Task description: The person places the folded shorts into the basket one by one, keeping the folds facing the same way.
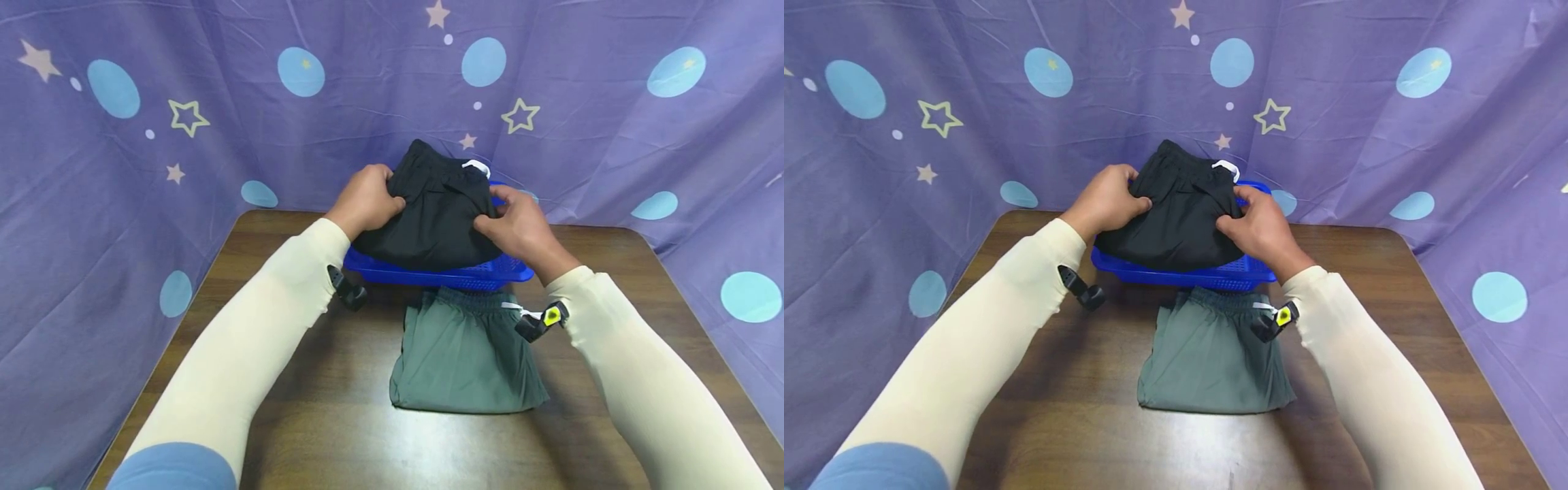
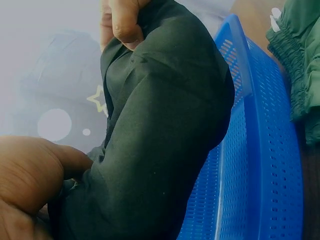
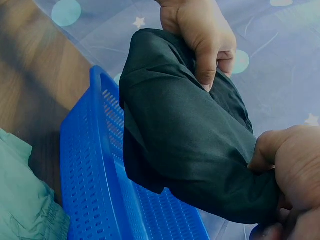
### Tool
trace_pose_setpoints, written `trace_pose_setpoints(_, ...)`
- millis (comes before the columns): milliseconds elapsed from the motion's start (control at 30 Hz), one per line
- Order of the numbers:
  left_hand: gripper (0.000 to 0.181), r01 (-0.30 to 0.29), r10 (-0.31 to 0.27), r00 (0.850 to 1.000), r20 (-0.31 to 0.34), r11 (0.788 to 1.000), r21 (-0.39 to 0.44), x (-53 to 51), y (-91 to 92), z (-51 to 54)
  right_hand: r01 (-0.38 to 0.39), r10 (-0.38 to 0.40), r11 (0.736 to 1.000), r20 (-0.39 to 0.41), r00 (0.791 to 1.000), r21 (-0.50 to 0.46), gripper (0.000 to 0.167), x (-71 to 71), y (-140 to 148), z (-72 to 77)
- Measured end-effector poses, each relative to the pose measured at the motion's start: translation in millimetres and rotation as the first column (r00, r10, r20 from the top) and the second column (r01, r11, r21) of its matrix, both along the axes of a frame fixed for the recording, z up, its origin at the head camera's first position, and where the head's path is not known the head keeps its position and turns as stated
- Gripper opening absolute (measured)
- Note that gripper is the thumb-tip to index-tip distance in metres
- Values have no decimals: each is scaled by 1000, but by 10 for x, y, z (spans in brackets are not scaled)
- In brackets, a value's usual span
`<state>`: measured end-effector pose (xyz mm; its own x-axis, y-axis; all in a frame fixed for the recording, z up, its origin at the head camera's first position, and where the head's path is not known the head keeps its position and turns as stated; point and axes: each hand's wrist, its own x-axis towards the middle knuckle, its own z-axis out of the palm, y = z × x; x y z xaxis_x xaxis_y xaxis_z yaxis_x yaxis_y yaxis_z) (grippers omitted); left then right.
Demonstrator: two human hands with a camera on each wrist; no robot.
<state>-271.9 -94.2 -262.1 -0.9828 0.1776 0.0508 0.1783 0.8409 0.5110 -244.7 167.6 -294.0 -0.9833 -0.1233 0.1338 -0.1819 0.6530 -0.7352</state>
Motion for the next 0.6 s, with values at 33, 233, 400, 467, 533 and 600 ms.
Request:
trace_pose_setpoints(33,34,-4,4,1000,0,1000,0,-13,7,-9,1,-1,1000,5,1000,2,56,-13,0,-8)
trace_pose_setpoints(233,34,-39,39,999,-8,999,0,-95,38,-102,8,-8,1000,34,999,23,63,-111,13,-64)
trace_pose_setpoints(400,30,-38,38,999,-34,999,7,-146,67,-170,16,-16,999,19,1000,27,60,-182,26,-119)
trace_pose_setpoints(467,29,-37,38,998,-43,999,14,-157,74,-180,17,-17,1000,6,1000,27,57,-206,26,-148)
trace_pose_setpoints(533,29,-40,41,998,-45,999,15,-169,79,-190,20,-19,999,-4,1000,27,55,-234,30,-181)
trace_pose_setpoints(600,30,-43,44,998,-47,999,17,-183,81,-204,24,-24,999,-12,1000,34,55,-257,31,-212)
